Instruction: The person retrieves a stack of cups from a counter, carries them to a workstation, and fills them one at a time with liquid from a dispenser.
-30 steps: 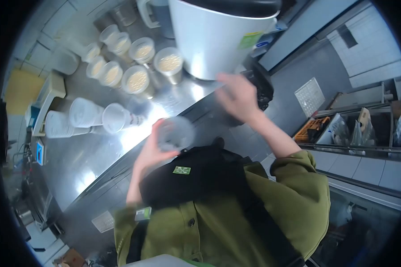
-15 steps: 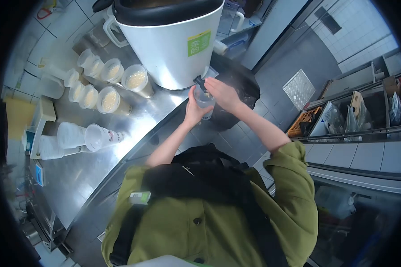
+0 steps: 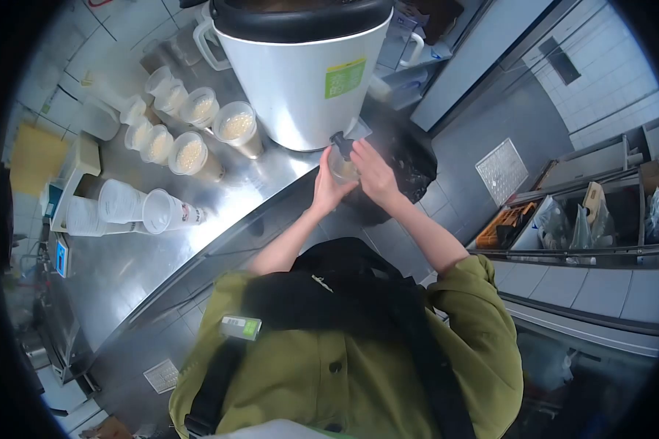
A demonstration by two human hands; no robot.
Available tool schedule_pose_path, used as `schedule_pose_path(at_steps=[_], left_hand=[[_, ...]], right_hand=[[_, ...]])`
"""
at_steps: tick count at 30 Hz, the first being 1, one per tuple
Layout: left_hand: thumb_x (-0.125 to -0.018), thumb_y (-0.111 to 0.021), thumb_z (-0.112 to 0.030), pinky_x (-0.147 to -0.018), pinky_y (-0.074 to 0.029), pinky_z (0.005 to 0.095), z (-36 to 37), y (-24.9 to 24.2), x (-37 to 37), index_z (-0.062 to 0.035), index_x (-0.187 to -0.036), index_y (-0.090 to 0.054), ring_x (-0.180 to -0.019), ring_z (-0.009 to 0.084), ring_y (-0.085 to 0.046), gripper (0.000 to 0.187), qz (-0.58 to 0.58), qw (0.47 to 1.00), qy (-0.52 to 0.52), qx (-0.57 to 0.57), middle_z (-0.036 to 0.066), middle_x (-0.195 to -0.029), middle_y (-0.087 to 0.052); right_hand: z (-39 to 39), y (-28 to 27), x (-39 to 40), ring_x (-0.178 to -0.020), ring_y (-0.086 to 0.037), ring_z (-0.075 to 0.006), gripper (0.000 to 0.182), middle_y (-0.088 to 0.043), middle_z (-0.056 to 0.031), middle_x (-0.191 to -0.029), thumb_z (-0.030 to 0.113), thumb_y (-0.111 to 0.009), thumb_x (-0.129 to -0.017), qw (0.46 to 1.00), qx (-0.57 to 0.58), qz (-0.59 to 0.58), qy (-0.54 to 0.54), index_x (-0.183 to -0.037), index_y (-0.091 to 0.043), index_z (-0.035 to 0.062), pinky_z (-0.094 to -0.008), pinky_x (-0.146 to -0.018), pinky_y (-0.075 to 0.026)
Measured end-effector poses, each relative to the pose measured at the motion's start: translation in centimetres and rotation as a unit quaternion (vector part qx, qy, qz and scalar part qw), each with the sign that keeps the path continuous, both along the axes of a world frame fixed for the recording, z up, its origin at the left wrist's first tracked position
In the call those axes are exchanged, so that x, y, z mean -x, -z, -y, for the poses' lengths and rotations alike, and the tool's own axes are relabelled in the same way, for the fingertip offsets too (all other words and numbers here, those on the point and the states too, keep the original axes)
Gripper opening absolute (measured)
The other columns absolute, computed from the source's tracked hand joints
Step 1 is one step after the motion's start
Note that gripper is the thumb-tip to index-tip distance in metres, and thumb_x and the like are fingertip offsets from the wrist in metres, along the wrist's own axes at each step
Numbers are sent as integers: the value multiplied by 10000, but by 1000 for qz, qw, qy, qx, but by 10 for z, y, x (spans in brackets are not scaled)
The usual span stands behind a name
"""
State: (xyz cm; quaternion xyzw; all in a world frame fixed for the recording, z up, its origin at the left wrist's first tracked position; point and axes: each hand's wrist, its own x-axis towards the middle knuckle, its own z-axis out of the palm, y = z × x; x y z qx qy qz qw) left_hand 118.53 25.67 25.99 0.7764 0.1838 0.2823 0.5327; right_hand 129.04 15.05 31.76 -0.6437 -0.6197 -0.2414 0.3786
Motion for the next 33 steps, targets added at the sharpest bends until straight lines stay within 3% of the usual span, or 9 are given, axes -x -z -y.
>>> schedule_pose_path(at_steps=[9,18,20,24,26,33], left_hand=[[-585,-824,-114,-932,-433,402,14,4,-5,-57,-1403,-133,-1173,377,-470,1072,-20,999,-10,28,238,-1322,-405],[-584,-831,-151,-917,-445,390,10,15,-7,3,-1334,-275,-1141,364,-497,946,-18,999,-27,-19,230,-1264,-464],[-582,-832,-150,-922,-445,388,10,12,-6,3,-1336,-274,-1142,361,-498,950,-25,999,-33,-14,227,-1264,-465],[-578,-833,-152,-930,-444,384,10,15,-7,6,-1337,-276,-1141,353,-500,954,-16,998,-46,-45,218,-1262,-470],[-578,-834,-154,-929,-444,384,9,12,-5,7,-1335,-281,-1141,350,-502,952,-19,999,-36,-35,216,-1261,-471],[-577,-838,-156,-927,-443,381,6,15,-3,6,-1325,-301,-1141,338,-506,936,-30,999,-32,-32,214,-1253,-481]], right_hand=[[4,-1,4,-1122,-537,-352,426,-564,-190,-1181,-81,-566,-660,1000,9,-19,-5,-1082,-578,-26,-391,-919,-468],[2,1,2,-1117,-540,-359,398,-561,-201,-1181,-72,-557,-676,1000,3,-15,-23,-1073,-577,-46,-402,-917,-467],[3,1,2,-1155,-505,-380,460,-541,-228,-1200,-153,-506,-613,998,7,-46,-39,-1063,-579,-87,-415,-971,-419],[4,-1,2,-1155,-504,-381,451,-542,-228,-1199,-153,-491,-625,998,9,-46,-39,-1062,-579,-88,-415,-973,-417],[5,-2,3,-1117,-538,-363,374,-562,-210,-1176,-71,-545,-694,1000,12,-18,-19,-1066,-585,-60,-403,-923,-460],[7,-2,4,-1150,-514,-355,420,-544,-199,-1206,-87,-531,-674,999,28,-26,-20,-1091,-567,-51,-400,-943,-443]])
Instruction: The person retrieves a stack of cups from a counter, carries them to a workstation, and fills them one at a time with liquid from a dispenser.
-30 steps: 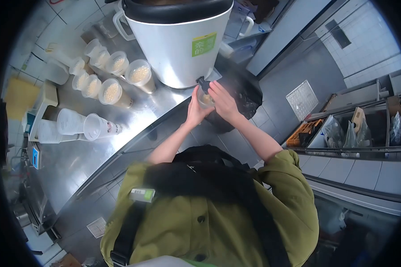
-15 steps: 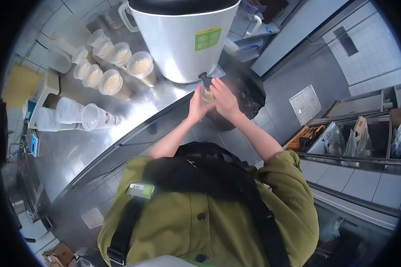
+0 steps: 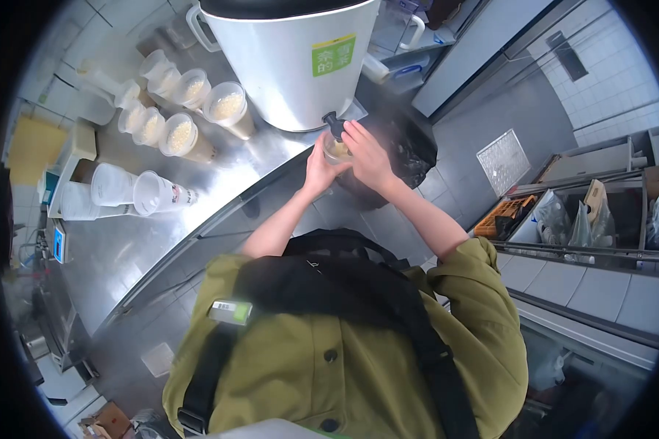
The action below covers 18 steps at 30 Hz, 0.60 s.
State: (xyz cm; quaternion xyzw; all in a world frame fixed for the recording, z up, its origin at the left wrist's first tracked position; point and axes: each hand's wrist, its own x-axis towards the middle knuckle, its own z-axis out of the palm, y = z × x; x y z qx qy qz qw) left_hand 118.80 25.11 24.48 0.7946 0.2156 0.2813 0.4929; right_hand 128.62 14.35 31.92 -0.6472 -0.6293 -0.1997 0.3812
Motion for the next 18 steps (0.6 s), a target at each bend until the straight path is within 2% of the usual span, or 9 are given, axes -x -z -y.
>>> schedule_pose_path(at_steps=[4,7,18], left_hand=[[-573,-842,-155,-931,-442,377,-1,4,1,0,-1309,-318,-1141,336,-508,917,3,999,15,40,204,-1235,-500],[-569,-844,-156,-934,-440,376,1,8,1,-5,-1309,-318,-1141,341,-507,920,11,1000,4,7,204,-1235,-502],[-561,-848,-152,-938,-440,370,1,7,-1,-22,-1323,-288,-1139,344,-507,955,7,1000,3,18,197,-1250,-493]], right_hand=[[-1,2,0,-1160,-505,-353,449,-538,-197,-1214,-97,-524,-655,1000,0,-2,-1,-1099,-562,-47,-401,-950,-438],[-3,2,-1,-1153,-511,-356,442,-543,-198,-1207,-103,-520,-653,1000,-6,4,3,-1089,-570,-47,-404,-947,-440],[-3,1,-1,-1132,-527,-363,378,-557,-200,-1186,-109,-508,-704,1000,-9,3,5,-1070,-582,-52,-404,-935,-449]])
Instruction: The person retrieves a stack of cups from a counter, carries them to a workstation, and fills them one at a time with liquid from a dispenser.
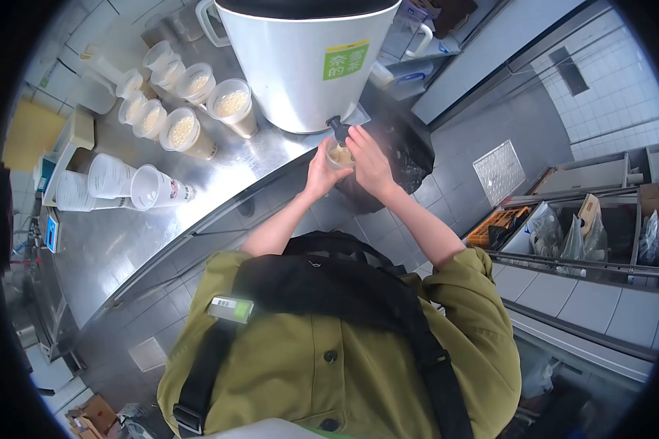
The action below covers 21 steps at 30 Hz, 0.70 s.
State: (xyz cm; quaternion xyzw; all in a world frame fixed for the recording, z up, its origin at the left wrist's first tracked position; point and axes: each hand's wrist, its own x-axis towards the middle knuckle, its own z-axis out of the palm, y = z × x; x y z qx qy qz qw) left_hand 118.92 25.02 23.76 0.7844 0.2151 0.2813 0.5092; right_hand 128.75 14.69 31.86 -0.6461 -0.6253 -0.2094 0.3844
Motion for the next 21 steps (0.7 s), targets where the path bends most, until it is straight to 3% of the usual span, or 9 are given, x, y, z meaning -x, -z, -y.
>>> schedule_pose_path(at_steps=[21], left_hand=[[-570,-832,-113,-916,-448,371,0,3,0,-10,-1315,-293,-1120,355,-514,925,10,1000,-3,-14,201,-1239,-493]], right_hand=[[1,0,1,-1147,-518,-351,369,-547,-198,-1205,-103,-507,-729,1000,13,-1,2,-1087,-578,-54,-398,-953,-436]])
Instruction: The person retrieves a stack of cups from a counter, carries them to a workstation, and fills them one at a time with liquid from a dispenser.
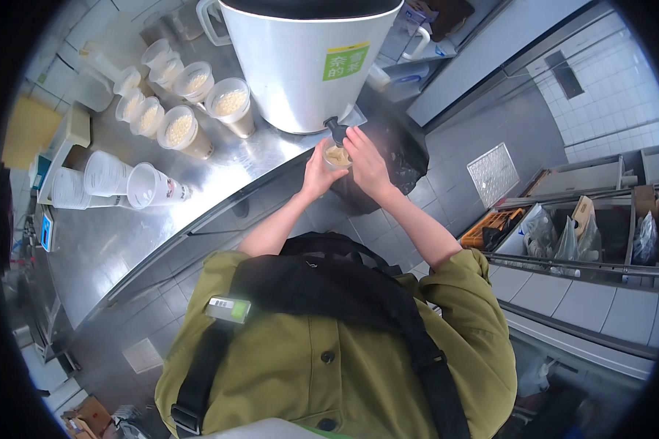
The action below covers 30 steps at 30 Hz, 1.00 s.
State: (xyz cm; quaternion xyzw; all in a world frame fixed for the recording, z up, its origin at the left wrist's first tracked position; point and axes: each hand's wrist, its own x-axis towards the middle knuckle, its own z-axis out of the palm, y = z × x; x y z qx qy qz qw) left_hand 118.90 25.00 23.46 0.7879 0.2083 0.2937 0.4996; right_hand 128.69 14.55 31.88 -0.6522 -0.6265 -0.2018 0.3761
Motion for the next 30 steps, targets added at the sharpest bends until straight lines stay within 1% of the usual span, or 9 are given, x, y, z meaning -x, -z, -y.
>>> schedule_pose_path(at_steps=[8,16,20,22,30], left_hand=[[-577,-826,-106,-909,-449,375,0,1,-1,-13,-1314,-296,-1113,352,-517,912,1,1000,4,-2,196,-1238,-491],[-578,-828,-117,-920,-445,377,-2,4,-3,7,-1312,-286,-1125,359,-509,921,-12,1000,14,13,211,-1238,-490],[-579,-828,-119,-917,-446,378,-1,1,-2,-1,-1309,-293,-1125,359,-510,913,-6,1000,8,-3,210,-1234,-494],[-581,-827,-120,-919,-444,379,-1,-1,-1,-10,-1311,-297,-1121,359,-511,909,-15,1000,16,22,210,-1230,-497],[-578,-828,-119,-914,-445,376,-2,0,-3,-9,-1311,-303,-1106,356,-522,907,-14,999,15,24,209,-1216,-505]], right_hand=[[1,1,-3,-1144,-521,-347,373,-544,-200,-1208,-100,-515,-734,1000,6,-5,-12,-1099,-575,-53,-395,-956,-437],[1,2,-5,-1136,-527,-344,369,-551,-197,-1199,-93,-514,-735,1000,3,0,-15,-1095,-576,-49,-391,-947,-446],[2,1,-6,-1136,-528,-340,372,-551,-195,-1199,-93,-515,-733,1000,6,-3,-19,-1097,-573,-48,-394,-950,-443],[2,0,-5,-1136,-528,-340,373,-551,-195,-1200,-93,-515,-732,1000,9,-3,-18,-1098,-571,-48,-394,-950,-442],[2,-2,-5,-1134,-529,-342,378,-553,-197,-1196,-89,-521,-725,1000,13,1,-17,-1098,-570,-50,-392,-946,-445]])
